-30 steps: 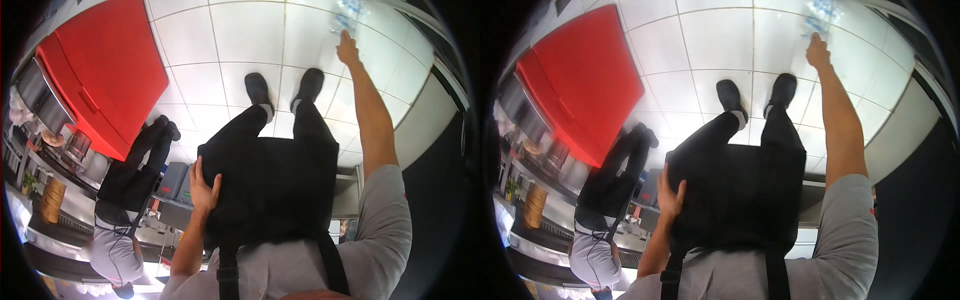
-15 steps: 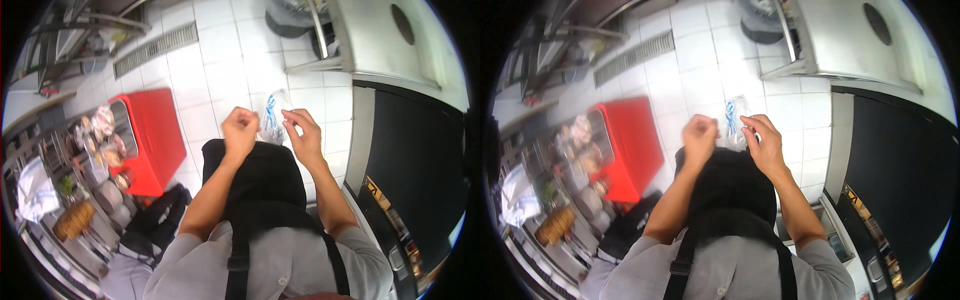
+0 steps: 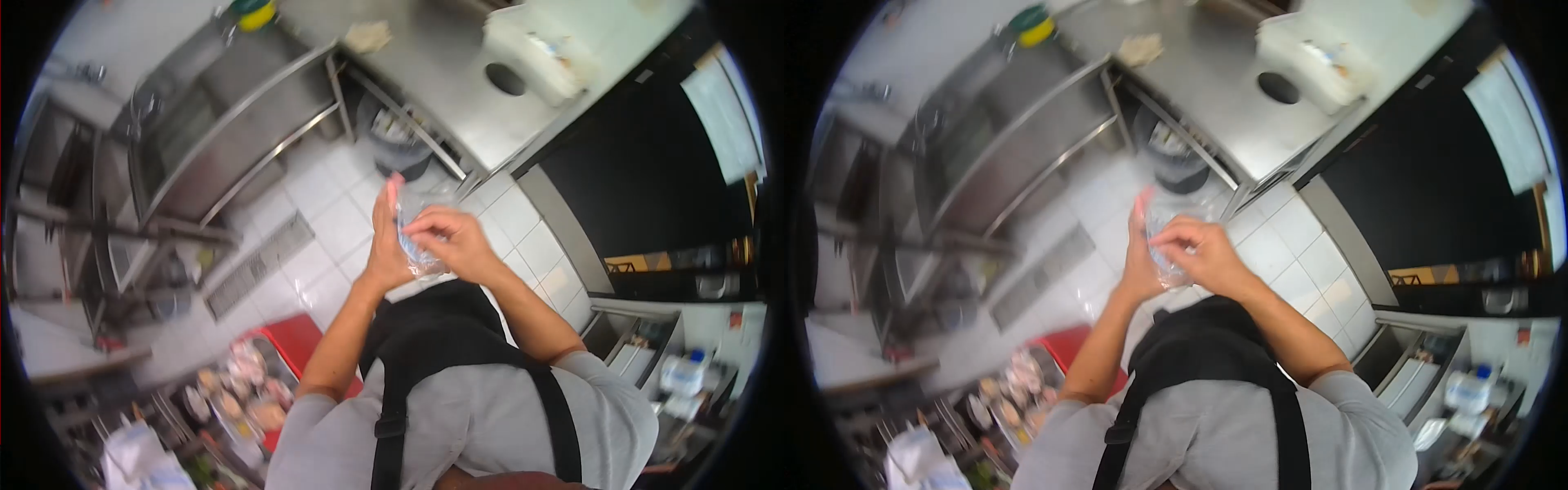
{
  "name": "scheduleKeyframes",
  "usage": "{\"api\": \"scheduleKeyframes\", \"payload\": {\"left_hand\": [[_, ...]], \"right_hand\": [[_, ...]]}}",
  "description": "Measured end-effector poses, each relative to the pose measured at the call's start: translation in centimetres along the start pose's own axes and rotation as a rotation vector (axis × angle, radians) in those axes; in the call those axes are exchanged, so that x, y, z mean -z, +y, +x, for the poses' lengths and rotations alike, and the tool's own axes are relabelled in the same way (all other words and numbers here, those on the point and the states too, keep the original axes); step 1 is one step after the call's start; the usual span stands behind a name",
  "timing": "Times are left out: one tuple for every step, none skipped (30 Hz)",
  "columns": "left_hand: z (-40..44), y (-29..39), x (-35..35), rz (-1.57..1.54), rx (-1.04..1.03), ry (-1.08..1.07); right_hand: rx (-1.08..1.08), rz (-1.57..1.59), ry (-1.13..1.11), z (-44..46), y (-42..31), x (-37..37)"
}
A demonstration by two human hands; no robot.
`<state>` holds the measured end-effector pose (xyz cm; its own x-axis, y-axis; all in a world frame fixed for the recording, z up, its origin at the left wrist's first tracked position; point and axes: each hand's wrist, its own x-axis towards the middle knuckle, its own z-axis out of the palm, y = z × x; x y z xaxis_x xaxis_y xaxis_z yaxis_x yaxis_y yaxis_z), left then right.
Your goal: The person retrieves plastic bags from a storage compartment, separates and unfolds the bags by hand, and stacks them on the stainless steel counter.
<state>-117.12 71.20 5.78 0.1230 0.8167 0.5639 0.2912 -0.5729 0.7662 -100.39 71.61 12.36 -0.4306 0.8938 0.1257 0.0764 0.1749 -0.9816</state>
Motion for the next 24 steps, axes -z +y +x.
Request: {"api": "scheduleKeyframes", "payload": {"left_hand": [[-0.2,-0.7,-0.7,-0.080,0.020,-0.021],[0.2,-1.5,-1.4,-0.152,0.054,-0.044],[2.0,-2.2,-0.9,-0.125,-0.039,0.070],[3.9,-3.4,0.2,-0.102,-0.122,0.189],[6.0,-5.1,2.3,-0.267,0.121,0.363],[7.6,-6.7,1.6,-0.381,0.305,0.429],[9.3,-8.2,0.9,-0.508,0.481,0.514],[9.9,-9.8,-2.3,-0.578,0.593,0.507],[10.5,-10.7,-5.2,-0.637,0.708,0.500],[10.9,-10.6,-8.3,-0.760,0.823,0.542],[10.5,-11.2,-9.9,-0.853,0.949,0.589],[10.0,-11.6,-11.4,-0.947,1.073,0.650],[7.7,-17.1,-9.9,-0.781,1.097,0.630],[5.4,-22.6,-8.4,-0.611,1.126,0.605],[3.2,-28.0,-6.9,-0.444,1.160,0.580],[2.3,-29.0,-5.1,-0.487,1.311,0.660],[1.3,-29.9,-3.3,-0.533,1.457,0.758],[2.5,-31.1,-2.2,-0.591,1.578,0.841],[3.6,-32.0,-2.0,-0.502,1.588,0.812],[4.6,-32.9,-2.8,-0.420,1.604,0.771],[5.2,-34.0,-3.7,-0.342,1.629,0.725],[6.1,-35.4,-4.4,-0.291,1.561,0.611],[7.4,-37.3,-4.9,-0.246,1.487,0.496],[8.9,-39.9,-5.1,-0.206,1.406,0.375]], "right_hand": [[-0.081,0.023,-0.030,0.2,-0.7,0.1],[0.019,-0.025,0.059,0.7,-1.3,1.5],[0.115,-0.072,0.138,1.3,-1.7,3.4],[0.204,-0.118,0.210,2.1,-2.1,5.6],[0.135,-0.068,0.393,2.3,-3.4,8.4],[0.190,-0.101,0.604,2.9,-1.8,12.1],[0.198,-0.118,0.768,3.8,0.7,14.0],[0.209,-0.156,0.817,6.1,4.4,13.2],[0.228,-0.184,0.797,8.5,8.4,10.4],[0.246,-0.202,0.721,10.7,12.1,6.9],[0.222,-0.182,0.653,11.6,14.2,4.9],[0.191,-0.148,0.579,11.2,14.4,4.8],[0.108,-0.124,0.502,10.0,13.9,6.6],[0.024,-0.107,0.426,8.6,13.3,8.4],[-0.087,-0.067,0.335,5.7,13.7,9.2],[-0.195,-0.065,0.234,3.3,15.1,9.2],[-0.265,-0.089,0.133,2.8,16.3,10.9],[-0.336,-0.049,0.077,2.0,17.7,11.4],[-0.407,-0.012,0.035,0.7,19.3,11.3],[-0.465,-0.020,0.107,-0.3,21.2,11.4],[-0.535,-0.033,0.179,-1.6,23.0,11.2],[-0.550,-0.097,0.233,-2.8,25.0,11.3],[-0.564,-0.163,0.288,-3.9,26.3,11.4],[-0.653,-0.162,0.326,-5.0,26.7,11.5]]}}
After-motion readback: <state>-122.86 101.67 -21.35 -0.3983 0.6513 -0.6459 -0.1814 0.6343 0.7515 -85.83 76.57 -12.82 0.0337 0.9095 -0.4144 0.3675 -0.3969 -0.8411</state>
